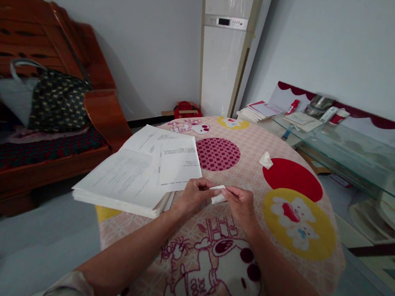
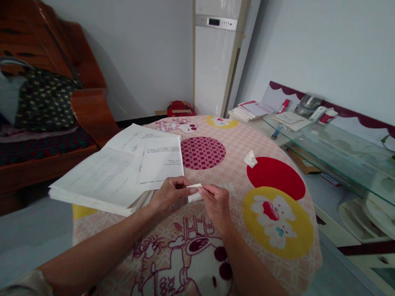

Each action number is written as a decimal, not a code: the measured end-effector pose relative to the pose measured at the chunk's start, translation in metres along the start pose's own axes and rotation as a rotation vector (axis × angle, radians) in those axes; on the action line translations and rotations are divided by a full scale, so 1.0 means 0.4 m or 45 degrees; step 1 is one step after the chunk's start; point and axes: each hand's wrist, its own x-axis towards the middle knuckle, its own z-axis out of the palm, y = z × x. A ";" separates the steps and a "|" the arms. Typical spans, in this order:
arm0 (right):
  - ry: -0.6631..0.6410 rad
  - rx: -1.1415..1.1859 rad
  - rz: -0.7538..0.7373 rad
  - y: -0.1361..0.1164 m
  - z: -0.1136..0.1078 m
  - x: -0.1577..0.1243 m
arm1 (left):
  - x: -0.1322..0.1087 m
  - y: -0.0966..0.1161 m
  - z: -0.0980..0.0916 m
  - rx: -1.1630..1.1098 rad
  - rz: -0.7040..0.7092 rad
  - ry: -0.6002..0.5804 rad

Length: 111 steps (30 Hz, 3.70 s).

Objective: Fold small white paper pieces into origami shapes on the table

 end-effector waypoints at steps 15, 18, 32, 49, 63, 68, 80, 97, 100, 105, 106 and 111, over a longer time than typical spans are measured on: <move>-0.039 0.010 0.025 -0.010 -0.002 0.000 | 0.011 -0.012 -0.012 0.232 0.094 -0.088; -0.053 0.091 0.100 -0.003 0.001 0.003 | 0.008 -0.010 -0.007 0.280 0.140 -0.042; -0.146 0.362 0.498 0.007 0.006 0.002 | 0.019 -0.026 -0.005 0.164 0.062 0.009; -0.227 0.442 0.588 0.002 0.006 0.001 | 0.010 -0.006 -0.004 -0.056 -0.319 -0.248; -0.351 0.490 0.639 -0.004 -0.004 0.002 | 0.015 -0.020 -0.008 -0.130 -0.340 -0.194; -0.327 0.500 0.632 -0.005 -0.003 0.003 | 0.012 -0.017 -0.008 -0.174 -0.335 -0.234; -0.318 0.389 0.604 -0.007 -0.005 0.003 | 0.016 -0.010 -0.006 -0.152 -0.348 -0.235; -0.414 0.397 0.562 0.004 -0.028 0.010 | 0.012 -0.018 -0.002 -0.192 -0.196 -0.234; -0.421 0.398 0.549 0.002 -0.028 0.010 | 0.009 -0.015 0.000 -0.164 -0.196 -0.222; -0.367 0.394 0.550 0.001 -0.025 0.010 | 0.006 -0.009 0.000 -0.061 -0.299 -0.252; -0.366 0.398 0.554 0.001 -0.025 0.010 | 0.006 -0.008 -0.001 -0.054 -0.304 -0.257; -0.412 0.417 0.555 0.003 -0.026 0.008 | 0.008 -0.011 -0.005 -0.028 -0.324 -0.304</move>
